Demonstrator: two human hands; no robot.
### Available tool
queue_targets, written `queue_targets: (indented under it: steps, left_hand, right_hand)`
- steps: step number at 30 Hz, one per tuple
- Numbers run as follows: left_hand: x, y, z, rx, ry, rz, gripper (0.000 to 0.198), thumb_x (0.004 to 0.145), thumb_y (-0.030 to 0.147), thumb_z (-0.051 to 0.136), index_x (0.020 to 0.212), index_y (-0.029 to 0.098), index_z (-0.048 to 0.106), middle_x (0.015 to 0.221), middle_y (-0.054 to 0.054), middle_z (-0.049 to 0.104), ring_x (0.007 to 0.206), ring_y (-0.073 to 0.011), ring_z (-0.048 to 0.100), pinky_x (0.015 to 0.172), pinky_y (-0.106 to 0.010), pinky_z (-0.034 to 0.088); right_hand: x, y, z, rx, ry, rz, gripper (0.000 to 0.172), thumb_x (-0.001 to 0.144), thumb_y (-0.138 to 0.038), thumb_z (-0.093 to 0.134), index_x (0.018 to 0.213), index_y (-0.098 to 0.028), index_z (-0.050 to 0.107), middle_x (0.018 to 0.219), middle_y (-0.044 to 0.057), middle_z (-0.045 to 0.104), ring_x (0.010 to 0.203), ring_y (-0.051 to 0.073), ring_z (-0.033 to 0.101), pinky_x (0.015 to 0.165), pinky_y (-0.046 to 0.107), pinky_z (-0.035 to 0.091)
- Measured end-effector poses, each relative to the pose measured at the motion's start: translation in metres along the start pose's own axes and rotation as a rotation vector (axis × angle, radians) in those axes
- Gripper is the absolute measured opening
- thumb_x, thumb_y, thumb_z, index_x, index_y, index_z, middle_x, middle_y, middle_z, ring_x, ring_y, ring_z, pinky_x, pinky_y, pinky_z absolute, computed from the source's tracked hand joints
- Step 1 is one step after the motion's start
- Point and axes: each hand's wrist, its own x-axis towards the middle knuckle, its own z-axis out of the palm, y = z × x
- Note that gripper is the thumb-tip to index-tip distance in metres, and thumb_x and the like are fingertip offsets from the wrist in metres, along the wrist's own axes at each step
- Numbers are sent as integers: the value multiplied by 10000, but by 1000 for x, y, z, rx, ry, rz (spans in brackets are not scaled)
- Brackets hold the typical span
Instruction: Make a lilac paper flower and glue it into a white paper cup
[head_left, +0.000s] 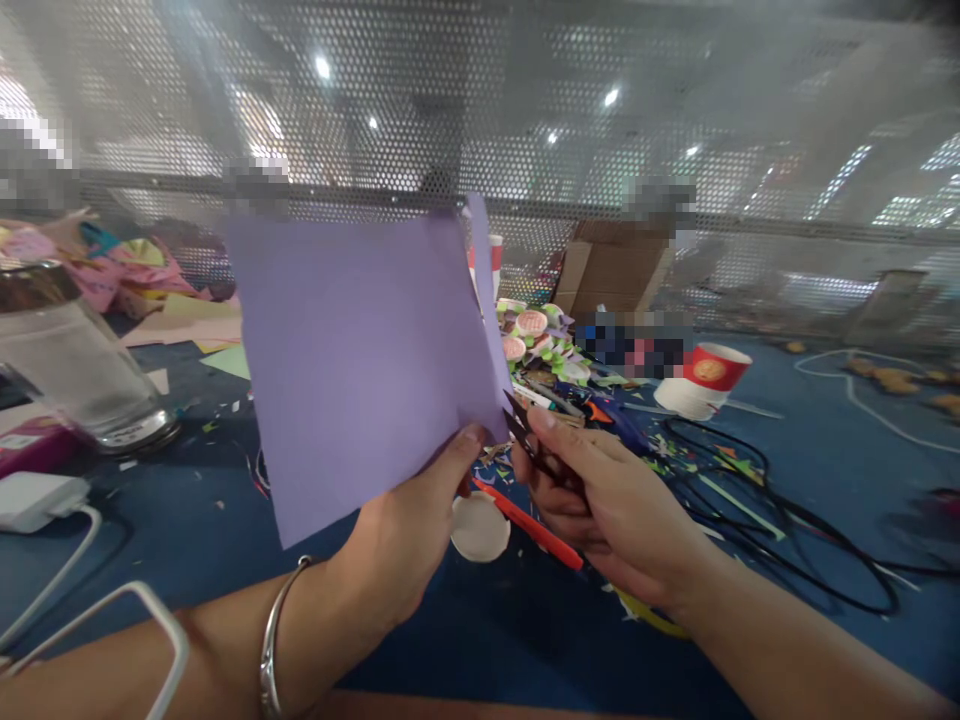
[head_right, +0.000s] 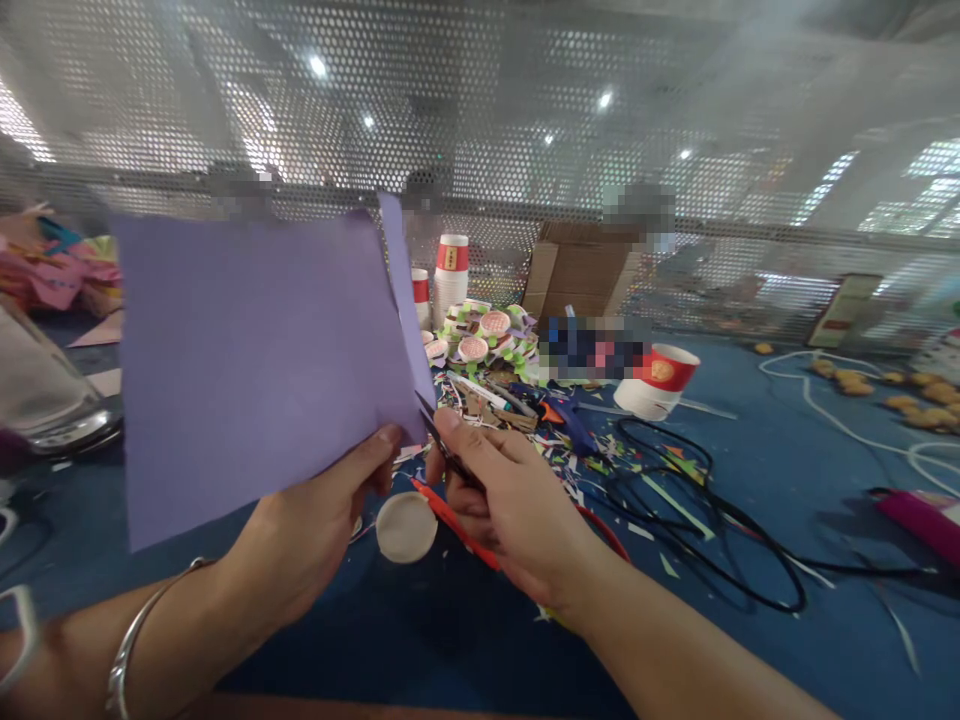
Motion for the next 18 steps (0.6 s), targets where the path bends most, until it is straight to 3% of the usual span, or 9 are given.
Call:
queue_targets:
  steps: [4,12,18]
  left_hand:
    - [-9,-4,1,34,-81,-56,281,799,368,754,628,201,605,657,17,535,631,-128,472,638,-287,421]
    - [-13,-7,-1,-208,-176,-263,303,714,404,857,777,159,690,760,1,581,694,-110,479,673,-271,423]
    - [-18,-13,-1,-225,-226,-237,274,782,395,808,713,157,692,754,-14,609,710,-118,515,702,-268,452]
  right_hand:
    - [2,1,0,39,19,-14,492,785,-609,750,652,-169,574,451,-91,343,371,6,179,337,135,101]
    - [5,3,4,58,61,-52,567,712,-573,824,587,-191,425,455,-90,345,391,9,192,348,140,116]
    - [4,6,7,41,81,-98,583,718,-596,808,571,-187,421,458,-83,347,392,14,228,353,142,138]
